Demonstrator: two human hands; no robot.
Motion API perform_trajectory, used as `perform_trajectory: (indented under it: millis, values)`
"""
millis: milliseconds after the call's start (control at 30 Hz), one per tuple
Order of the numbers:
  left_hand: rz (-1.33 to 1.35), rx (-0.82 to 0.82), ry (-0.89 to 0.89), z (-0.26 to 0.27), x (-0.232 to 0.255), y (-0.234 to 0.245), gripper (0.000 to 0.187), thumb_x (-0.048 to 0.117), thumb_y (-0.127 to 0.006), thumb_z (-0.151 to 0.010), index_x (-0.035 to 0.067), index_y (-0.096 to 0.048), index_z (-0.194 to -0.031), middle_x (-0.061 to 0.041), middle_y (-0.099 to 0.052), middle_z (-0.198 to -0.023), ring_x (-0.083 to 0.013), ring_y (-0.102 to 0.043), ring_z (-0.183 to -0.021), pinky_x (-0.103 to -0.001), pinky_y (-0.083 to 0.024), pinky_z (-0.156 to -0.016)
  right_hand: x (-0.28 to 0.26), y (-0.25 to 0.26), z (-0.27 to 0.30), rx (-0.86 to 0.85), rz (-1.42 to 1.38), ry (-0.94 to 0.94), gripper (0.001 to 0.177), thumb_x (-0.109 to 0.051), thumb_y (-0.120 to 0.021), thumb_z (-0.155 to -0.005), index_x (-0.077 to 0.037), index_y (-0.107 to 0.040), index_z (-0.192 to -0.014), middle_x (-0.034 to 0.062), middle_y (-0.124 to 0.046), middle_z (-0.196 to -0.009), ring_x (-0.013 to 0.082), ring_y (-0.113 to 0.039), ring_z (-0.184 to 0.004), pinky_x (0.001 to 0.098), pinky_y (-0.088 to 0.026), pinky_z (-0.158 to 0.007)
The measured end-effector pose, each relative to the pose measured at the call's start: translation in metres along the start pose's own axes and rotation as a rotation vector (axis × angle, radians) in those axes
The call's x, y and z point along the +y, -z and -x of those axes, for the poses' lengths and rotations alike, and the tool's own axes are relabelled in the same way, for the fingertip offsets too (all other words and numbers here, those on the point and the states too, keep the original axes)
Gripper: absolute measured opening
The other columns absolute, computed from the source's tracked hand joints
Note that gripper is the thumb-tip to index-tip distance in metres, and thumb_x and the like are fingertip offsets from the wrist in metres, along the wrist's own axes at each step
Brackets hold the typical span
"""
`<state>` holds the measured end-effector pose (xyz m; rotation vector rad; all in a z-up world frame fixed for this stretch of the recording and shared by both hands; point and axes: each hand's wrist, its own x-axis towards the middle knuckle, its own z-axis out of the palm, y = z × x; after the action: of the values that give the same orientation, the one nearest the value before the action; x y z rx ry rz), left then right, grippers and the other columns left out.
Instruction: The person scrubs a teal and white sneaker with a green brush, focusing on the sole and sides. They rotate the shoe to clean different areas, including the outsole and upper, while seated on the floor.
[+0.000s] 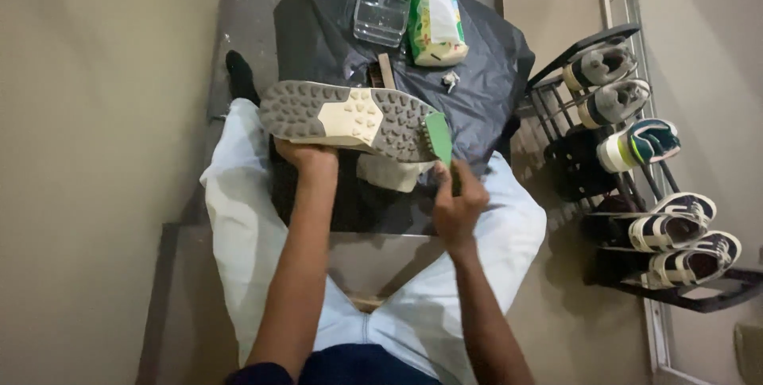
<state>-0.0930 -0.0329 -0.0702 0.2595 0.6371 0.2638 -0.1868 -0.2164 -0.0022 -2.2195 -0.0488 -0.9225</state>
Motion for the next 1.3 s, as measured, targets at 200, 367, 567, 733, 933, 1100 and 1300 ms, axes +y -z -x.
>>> perform_trajectory:
  millis: [200,367,567,733,933,1100,1300]
  values:
    - [0.088,0.028,-0.056,0.006,-0.008,0.008,0.044,0.055,-0.064,-0.093,0.024,-0.066,-0.124,-0.008,-0.059,-0.130,-0.0327,-0.057,-0.127,-0.058,-0.046,-0.102,-0.006,-0.027,0.031,0.055,0.051,-0.138,0.013,-0.009,-0.074,-0.096,0.003,-0.070,-0.098,0.0237,-0.068,-0.073,0.0451,-0.067,-0.064,0.0430,-0.053,-0.060]
    - [0.008,0.045,-0.139,0.021,-0.008,-0.013,0.041,0.049,-0.066,-0.093,0.022,-0.068,-0.124,-0.010,-0.061,-0.130,-0.0326,-0.059,-0.127,-0.057,-0.048,-0.103,0.012,-0.036,0.042,0.035,0.148,-0.183,0.010,-0.010,-0.072,-0.097,-0.001,-0.069,-0.096,0.0200,-0.065,-0.067,0.0422,-0.065,-0.059,0.0420,-0.050,-0.055]
    - [-0.743,-0.106,-0.358,0.014,0.049,0.018,0.038,0.035,-0.057,-0.105,0.007,-0.062,-0.131,-0.023,-0.053,-0.139,-0.0391,-0.048,-0.136,-0.054,-0.040,-0.113,0.029,-0.040,0.053,0.023,0.195,-0.223,0.010,-0.013,-0.073,-0.097,-0.004,-0.069,-0.097,0.0162,-0.067,-0.068,0.0365,-0.068,-0.059,0.0380,-0.051,-0.054]
    - [-1.374,-0.523,-1.002,0.060,0.091,-0.030,0.072,0.060,-0.066,-0.100,0.010,-0.048,-0.148,-0.014,-0.040,-0.145,-0.0371,-0.036,-0.143,-0.060,-0.039,-0.111,0.026,-0.041,0.058,0.054,0.197,-0.262,0.013,-0.011,-0.075,-0.097,0.001,-0.071,-0.098,0.0200,-0.069,-0.069,0.0390,-0.066,-0.056,0.0389,-0.052,-0.053]
    - [-2.303,-1.371,-1.169,0.037,0.046,-0.068,0.119,0.062,-0.089,-0.059,0.004,-0.044,-0.153,-0.022,-0.044,-0.156,-0.0404,-0.036,-0.149,-0.070,-0.024,-0.117,0.028,-0.039,0.065,-0.005,0.247,-0.249,0.014,-0.021,-0.071,-0.100,-0.007,-0.069,-0.104,0.0146,-0.066,-0.067,0.0370,-0.068,-0.058,0.0369,-0.051,-0.051]
    - [-2.077,-1.284,-1.864,0.011,0.031,-0.064,0.062,0.041,-0.088,-0.054,0.010,-0.068,-0.104,-0.007,-0.068,-0.091,-0.0275,-0.067,-0.086,-0.047,-0.047,-0.080,0.021,-0.027,0.052,-0.017,0.236,-0.354,0.021,-0.030,-0.060,-0.104,-0.015,-0.061,-0.118,0.0175,-0.068,-0.071,0.0467,-0.068,-0.063,0.0541,-0.051,-0.059]
    - [-2.371,-1.374,-1.467,0.005,0.033,-0.050,0.098,0.059,-0.095,-0.045,0.011,-0.059,-0.123,-0.009,-0.072,-0.114,-0.0286,-0.070,-0.104,-0.048,-0.047,-0.094,0.006,-0.045,0.013,0.060,0.239,-0.169,0.033,-0.016,-0.062,-0.102,-0.018,-0.063,-0.135,0.0194,-0.075,-0.086,0.0440,-0.071,-0.068,0.0477,-0.053,-0.058]
